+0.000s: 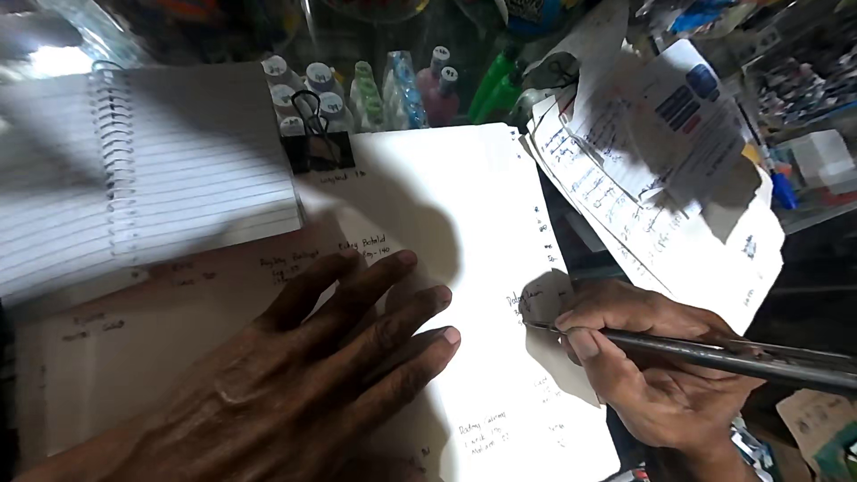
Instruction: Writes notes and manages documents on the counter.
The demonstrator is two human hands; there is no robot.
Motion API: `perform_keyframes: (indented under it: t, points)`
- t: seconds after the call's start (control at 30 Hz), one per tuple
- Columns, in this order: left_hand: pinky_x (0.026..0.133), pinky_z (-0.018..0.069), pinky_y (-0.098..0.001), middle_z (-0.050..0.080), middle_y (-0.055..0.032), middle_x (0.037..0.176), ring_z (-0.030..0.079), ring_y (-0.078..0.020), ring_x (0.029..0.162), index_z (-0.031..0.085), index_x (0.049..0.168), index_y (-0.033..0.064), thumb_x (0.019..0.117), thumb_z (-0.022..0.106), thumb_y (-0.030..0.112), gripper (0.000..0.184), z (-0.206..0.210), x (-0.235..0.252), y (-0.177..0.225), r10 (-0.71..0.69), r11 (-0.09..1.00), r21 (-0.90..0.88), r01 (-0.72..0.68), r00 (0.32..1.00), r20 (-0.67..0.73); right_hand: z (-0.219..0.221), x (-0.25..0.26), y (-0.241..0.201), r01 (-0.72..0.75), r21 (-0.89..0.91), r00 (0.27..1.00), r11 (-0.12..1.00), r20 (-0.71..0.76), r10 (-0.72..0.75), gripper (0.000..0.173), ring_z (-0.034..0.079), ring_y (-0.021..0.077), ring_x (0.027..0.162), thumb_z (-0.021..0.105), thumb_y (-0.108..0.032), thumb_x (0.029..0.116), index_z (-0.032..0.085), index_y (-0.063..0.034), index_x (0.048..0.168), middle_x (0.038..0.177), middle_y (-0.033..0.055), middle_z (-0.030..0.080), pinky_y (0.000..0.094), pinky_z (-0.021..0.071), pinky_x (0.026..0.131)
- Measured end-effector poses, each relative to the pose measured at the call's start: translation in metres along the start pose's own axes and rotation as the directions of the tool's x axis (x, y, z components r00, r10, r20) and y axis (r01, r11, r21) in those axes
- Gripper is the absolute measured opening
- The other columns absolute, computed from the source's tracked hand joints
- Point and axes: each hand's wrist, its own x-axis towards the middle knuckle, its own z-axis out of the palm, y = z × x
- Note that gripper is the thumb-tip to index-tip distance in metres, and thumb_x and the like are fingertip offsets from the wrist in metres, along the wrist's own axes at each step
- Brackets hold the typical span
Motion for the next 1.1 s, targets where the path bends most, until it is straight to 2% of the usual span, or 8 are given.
perform_keyframes:
  t: [0.33, 0.43, 0.5, 0.57, 0.7, 0.87, 1.1]
  points:
    - [0.117, 0.0259, -0.0581, 0.039, -0.0108, 0.163, 0.026, -0.038, 0.153, 0.04, 0.157, 0.0218, 0.0974, 0.041, 0.072, 0.078, 0.0, 0.0, 0.0, 0.005, 1.0, 0.011, -0.005, 1.0, 0.002, 0.001, -0.001, -0.001, -0.012, -0.008, 0.999, 1.0, -0.035, 0.012, 0.007, 0.064, -0.006, 0.078, 0.064, -0.015, 0.0984, 0.069, -0.0095, 0.098, 0.087, -0.0083, 0.07, 0.0082, 0.0531, 0.067]
    - [0.116, 0.0269, -0.0581, 0.04, -0.0113, 0.162, 0.028, -0.0381, 0.152, 0.041, 0.157, 0.0218, 0.0979, 0.041, 0.072, 0.077, -0.001, 0.0, 0.0, -0.001, 1.0, -0.002, 0.001, 1.0, 0.002, -0.005, 0.0, -0.001, -0.035, 0.05, 0.997, 0.998, -0.073, 0.039, 0.007, 0.065, -0.0047, 0.076, 0.066, -0.02, 0.1001, 0.071, -0.015, 0.1, 0.089, -0.011, 0.071, 0.0095, 0.0541, 0.065]
    - [0.116, 0.0271, -0.0592, 0.04, -0.0117, 0.161, 0.029, -0.038, 0.152, 0.04, 0.157, 0.0219, 0.0982, 0.042, 0.071, 0.076, 0.0, 0.0, 0.0, -0.002, 1.0, -0.015, 0.003, 1.0, 0.006, -0.012, 0.002, 0.0, -0.058, 0.092, 0.991, 0.994, -0.117, 0.069, 0.006, 0.065, -0.0032, 0.071, 0.068, -0.02, 0.098, 0.073, -0.0176, 0.1, 0.088, -0.0115, 0.072, 0.011, 0.0544, 0.061]
    - [0.115, 0.0277, -0.0603, 0.039, -0.0114, 0.162, 0.029, -0.0376, 0.151, 0.039, 0.158, 0.0228, 0.0977, 0.043, 0.071, 0.077, -0.001, 0.0, 0.0, -0.007, 1.0, -0.019, 0.008, 1.0, 0.025, -0.016, 0.003, 0.0, -0.064, 0.091, 0.989, 0.994, -0.127, 0.075, 0.006, 0.065, -0.0023, 0.069, 0.068, -0.018, 0.0969, 0.073, -0.0167, 0.1, 0.087, -0.0106, 0.072, 0.012, 0.0549, 0.06]
    - [0.116, 0.0266, -0.0622, 0.037, -0.0119, 0.164, 0.027, -0.0384, 0.153, 0.039, 0.159, 0.0229, 0.0966, 0.044, 0.072, 0.079, -0.002, -0.001, 0.0, -0.012, 1.0, -0.02, 0.013, 0.999, 0.045, -0.011, -0.002, -0.002, -0.051, 0.031, 0.996, 0.998, -0.072, 0.053, 0.005, 0.066, -0.0044, 0.077, 0.066, -0.015, 0.0987, 0.07, -0.0133, 0.101, 0.089, -0.0104, 0.071, 0.01, 0.0551, 0.066]
    - [0.116, 0.0272, -0.0618, 0.038, -0.0122, 0.163, 0.028, -0.0393, 0.152, 0.04, 0.158, 0.0235, 0.0964, 0.044, 0.073, 0.079, -0.003, 0.0, 0.0, -0.021, 1.0, -0.014, 0.022, 0.999, 0.05, -0.006, -0.004, 0.0, -0.034, 0.009, 0.997, 0.999, -0.067, 0.034, 0.005, 0.064, -0.0054, 0.076, 0.065, -0.011, 0.0969, 0.07, -0.0098, 0.099, 0.087, -0.0084, 0.071, 0.0088, 0.0534, 0.065]
    - [0.118, 0.0257, -0.0611, 0.036, -0.0112, 0.164, 0.026, -0.0379, 0.153, 0.039, 0.158, 0.0234, 0.0971, 0.042, 0.073, 0.079, -0.001, -0.001, -0.001, -0.01, 1.0, -0.009, 0.01, 0.999, 0.037, -0.006, -0.004, 0.002, -0.021, -0.016, 0.999, 1.0, -0.044, 0.02, 0.005, 0.064, -0.0055, 0.077, 0.065, -0.012, 0.0981, 0.069, -0.0081, 0.098, 0.087, -0.0069, 0.071, 0.0086, 0.0532, 0.066]
